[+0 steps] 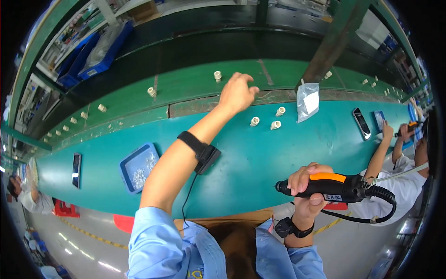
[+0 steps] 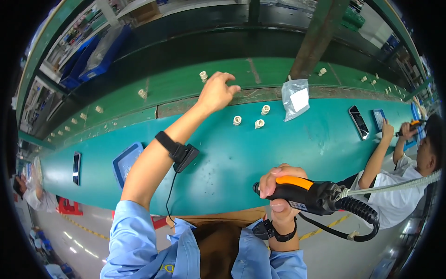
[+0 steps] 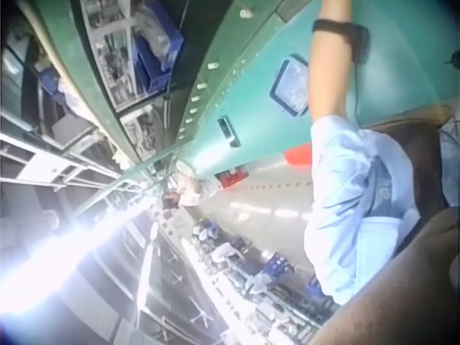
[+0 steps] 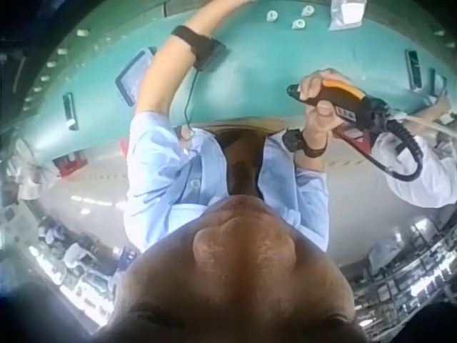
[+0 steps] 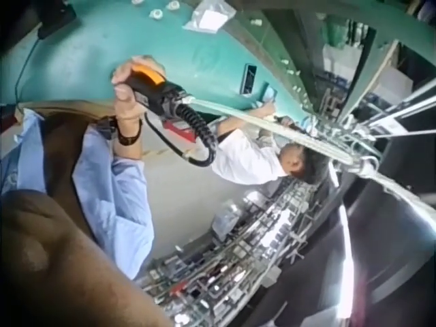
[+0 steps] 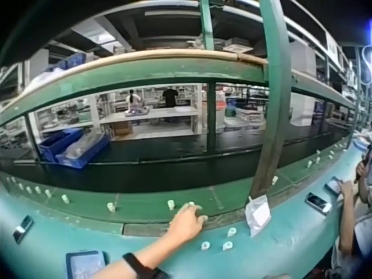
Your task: The person picks up a white plastic component from the conveyor belt, inserts a small metal pin into it, and secures it using a power screwdriver. This process is repeated for several components, which are then placed back onto the belt.
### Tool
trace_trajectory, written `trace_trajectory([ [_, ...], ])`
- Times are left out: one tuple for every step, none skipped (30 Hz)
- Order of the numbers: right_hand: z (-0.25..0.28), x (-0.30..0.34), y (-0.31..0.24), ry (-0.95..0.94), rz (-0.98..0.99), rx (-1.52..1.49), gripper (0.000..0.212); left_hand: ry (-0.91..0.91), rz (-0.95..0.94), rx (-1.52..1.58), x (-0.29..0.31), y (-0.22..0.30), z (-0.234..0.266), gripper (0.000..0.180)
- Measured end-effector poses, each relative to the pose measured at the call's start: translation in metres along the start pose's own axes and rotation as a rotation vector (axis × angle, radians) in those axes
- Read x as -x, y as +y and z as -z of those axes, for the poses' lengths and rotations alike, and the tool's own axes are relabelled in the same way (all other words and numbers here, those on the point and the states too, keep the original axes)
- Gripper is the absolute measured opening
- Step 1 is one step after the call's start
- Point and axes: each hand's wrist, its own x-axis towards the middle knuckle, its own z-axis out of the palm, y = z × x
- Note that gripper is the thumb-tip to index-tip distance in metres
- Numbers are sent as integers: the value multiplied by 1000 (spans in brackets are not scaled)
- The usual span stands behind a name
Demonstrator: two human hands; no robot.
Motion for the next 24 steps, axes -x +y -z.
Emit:
trace_trajectory([
  [0, 2, 0, 33, 8, -34, 54, -125, -1, -8, 12, 6, 9, 26],
  [-1, 3, 1, 60, 13, -73, 57, -245, 3, -19, 24, 8, 20, 26],
  [-2, 4, 3, 88, 17, -112, 59, -231, 25, -30, 35, 8, 32, 26],
  [-2, 4, 5, 69, 7, -131, 59, -265, 75, -84, 42, 6, 49, 28],
  [-1, 5, 6, 40, 23, -88, 56, -301, 125, -135, 49, 2, 66, 29],
  [1, 7, 7, 15, 40, -43, 54, -342, 174, -184, 55, -6, 81, 31],
  [1, 6, 4, -14, 58, 2, 51, -186, 173, -200, 54, -27, 100, 31],
  [1, 5, 5, -24, 52, -7, 51, -36, 166, -212, 47, -60, 118, 32],
  [1, 4, 6, -26, 54, -9, 51, 200, 177, -287, 43, -87, 136, 35],
  [0, 4, 6, -24, 57, -7, 51, 434, 184, -360, 37, -113, 151, 37],
  [-2, 3, 9, -38, 58, -13, 51, 487, 246, -469, 35, -141, 164, 37],
  [-5, 1, 11, -43, 53, -14, 51, 532, 303, -572, 30, -157, 169, 37],
  [-8, 0, 13, -50, 45, -18, 51, 533, 310, -572, 26, -171, 167, 37],
  [-11, -1, 14, -47, 38, -16, 52, 486, 293, -567, 22, -178, 163, 37],
  [-14, -1, 15, -45, 32, -15, 52, 441, 275, -561, 17, -184, 160, 37],
  [-17, -3, 16, -41, 30, -9, 52, 397, 257, -555, 13, -190, 158, 37],
  [-20, -3, 17, -45, 30, -3, 52, 387, 255, -546, 9, -192, 155, 37],
  [-22, -3, 18, -49, 32, 3, 52, 319, 289, -505, 6, -193, 152, 35],
  [-23, -4, 18, -54, 34, 8, 52, 253, 320, -464, 3, -194, 150, 33],
  [-23, -3, 18, -48, 36, 16, 52, 187, 350, -424, 1, -194, 148, 32],
  [-23, -2, 18, -46, 37, 7, 52, 183, 345, -418, 1, -193, 146, 32],
  [-23, -1, 18, -41, 32, 5, 52, 196, 355, -408, 2, -192, 142, 30],
  [-23, 0, 18, -38, 27, 2, 53, 211, 367, -399, 4, -189, 140, 28],
  [-24, 0, 17, -32, 24, 14, 53, 226, 379, -390, 6, -185, 138, 27],
])
